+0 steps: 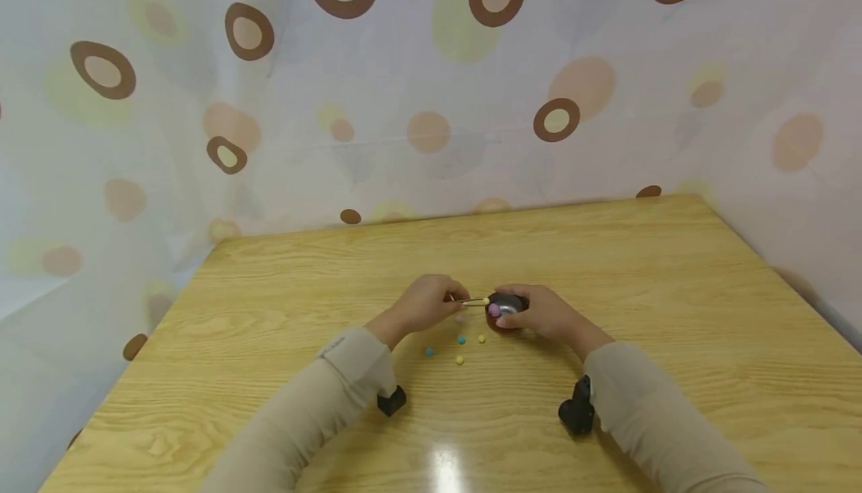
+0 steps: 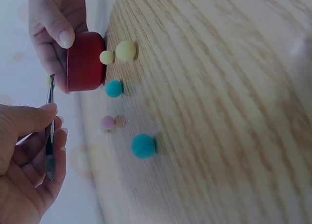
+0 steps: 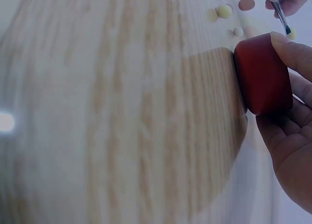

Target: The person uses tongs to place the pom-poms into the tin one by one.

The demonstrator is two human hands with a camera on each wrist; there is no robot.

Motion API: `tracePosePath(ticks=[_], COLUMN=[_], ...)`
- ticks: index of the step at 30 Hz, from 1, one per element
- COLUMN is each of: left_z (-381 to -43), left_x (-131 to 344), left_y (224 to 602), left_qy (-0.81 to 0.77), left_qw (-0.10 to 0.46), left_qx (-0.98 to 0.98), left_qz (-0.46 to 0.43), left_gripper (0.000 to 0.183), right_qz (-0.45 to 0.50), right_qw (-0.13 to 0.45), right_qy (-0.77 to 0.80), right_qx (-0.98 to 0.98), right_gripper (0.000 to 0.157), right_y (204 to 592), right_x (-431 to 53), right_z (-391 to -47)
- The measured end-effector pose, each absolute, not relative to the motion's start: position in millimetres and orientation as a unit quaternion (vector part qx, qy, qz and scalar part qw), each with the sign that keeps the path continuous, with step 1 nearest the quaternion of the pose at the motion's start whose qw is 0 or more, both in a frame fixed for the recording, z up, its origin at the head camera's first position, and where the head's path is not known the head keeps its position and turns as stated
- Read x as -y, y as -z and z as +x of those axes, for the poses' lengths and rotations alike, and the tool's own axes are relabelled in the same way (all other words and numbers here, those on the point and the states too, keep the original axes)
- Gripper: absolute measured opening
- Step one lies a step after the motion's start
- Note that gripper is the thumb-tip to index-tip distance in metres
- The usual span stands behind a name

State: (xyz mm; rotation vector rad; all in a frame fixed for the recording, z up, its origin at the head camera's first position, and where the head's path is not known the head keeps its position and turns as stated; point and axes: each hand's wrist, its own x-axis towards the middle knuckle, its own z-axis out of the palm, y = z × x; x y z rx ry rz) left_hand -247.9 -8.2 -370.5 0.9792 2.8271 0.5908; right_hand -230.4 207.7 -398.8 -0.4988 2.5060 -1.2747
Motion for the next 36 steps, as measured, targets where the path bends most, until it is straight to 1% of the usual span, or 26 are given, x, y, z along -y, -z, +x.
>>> tracePosePath(ticks=[7, 19, 25, 36], left_z=[-251.1, -254.6, -252.9, -247.8], left_x=[-2.3, -14.5, -14.6, -5.1], left_y=[370.2, 369.5, 367.9, 366.5], left_qy=[-0.172, -0.153, -0.151, -0.148], left_qw=[0.045, 0.042, 0.047, 0.045], left_qx=[-0.927, -0.928, -0.931, -0.933], left_qz=[0.33, 0.336, 0.329, 0.325], left_gripper=[0.017, 0.018, 0.019, 0.018], right_qz=[-0.169, -0.172, -0.176, -0.173], right_qw=[0.137, 0.144, 0.151, 0.142], right_qy=[0.431, 0.446, 0.461, 0.446], right_qx=[-0.876, -0.867, -0.857, -0.867], right_gripper=[0.065, 0.069, 0.068, 0.064], right_y=[398.6, 398.9, 398.9, 399.3], right_x=[-207.2, -208.3, -208.9, -207.7], right_z=[-231.0, -230.3, -230.2, -230.1])
